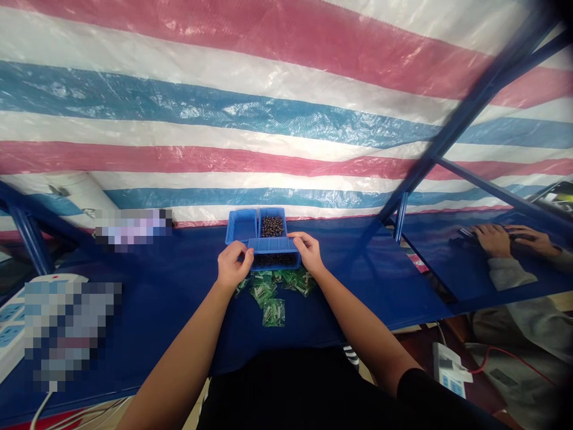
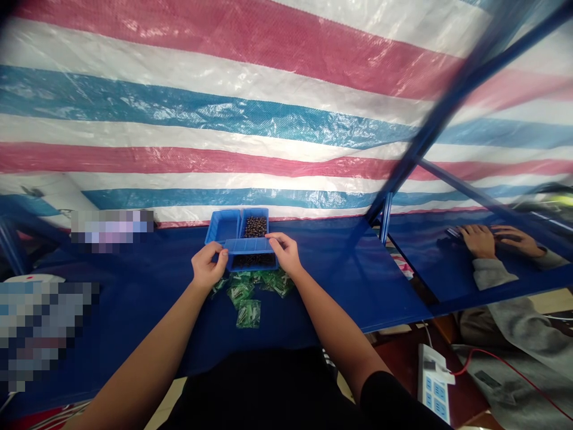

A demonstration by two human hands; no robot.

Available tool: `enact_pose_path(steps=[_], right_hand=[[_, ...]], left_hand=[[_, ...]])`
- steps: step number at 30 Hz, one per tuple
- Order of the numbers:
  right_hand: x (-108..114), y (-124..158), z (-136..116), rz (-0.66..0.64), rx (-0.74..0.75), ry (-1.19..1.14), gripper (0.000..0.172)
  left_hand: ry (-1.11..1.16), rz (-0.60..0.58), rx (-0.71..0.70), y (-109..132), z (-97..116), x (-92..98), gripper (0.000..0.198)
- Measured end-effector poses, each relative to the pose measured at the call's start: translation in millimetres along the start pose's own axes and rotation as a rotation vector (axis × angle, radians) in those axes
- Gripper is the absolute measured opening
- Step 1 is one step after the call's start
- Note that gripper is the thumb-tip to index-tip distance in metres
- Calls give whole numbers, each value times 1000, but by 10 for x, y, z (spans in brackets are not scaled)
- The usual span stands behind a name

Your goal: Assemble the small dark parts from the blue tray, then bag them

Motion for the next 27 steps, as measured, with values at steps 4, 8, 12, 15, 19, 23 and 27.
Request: enact_pose_path(steps=[4, 8, 12, 15, 19, 23, 27], right_hand=[[-6, 9, -7, 27, 23, -30, 28], [-6, 12, -22, 12, 60, -64, 25], [-2, 15, -63, -18, 79, -66, 22], [-2, 17, -87, -19, 80, -79, 23], [-10, 4, -60, -15, -11, -77, 29], [-14, -20, 22, -9, -78, -4, 36], [-19, -19, 77, -10, -93, -16, 38]], left_hand=[[14, 20, 7, -28, 44, 27, 36], [153, 22, 57, -44, 83, 27, 35], [308, -24, 174, -34, 53, -15, 25], [280, -59, 193, -22, 28, -33, 34], [190, -40, 151, -12, 44, -17, 39], [118, -17, 110, -2, 82, -1, 40], [86, 33, 58, 12, 105, 2, 40]])
Point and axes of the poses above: each hand's wrist, its own y-axis away from the middle knuckle, its own x-axis out of the back of the hand, z = x × y, the point moved 1 cm from there along -y, towards the middle knuckle, and after that the axes turned 1 degree about -y, right-handed, at the moved point
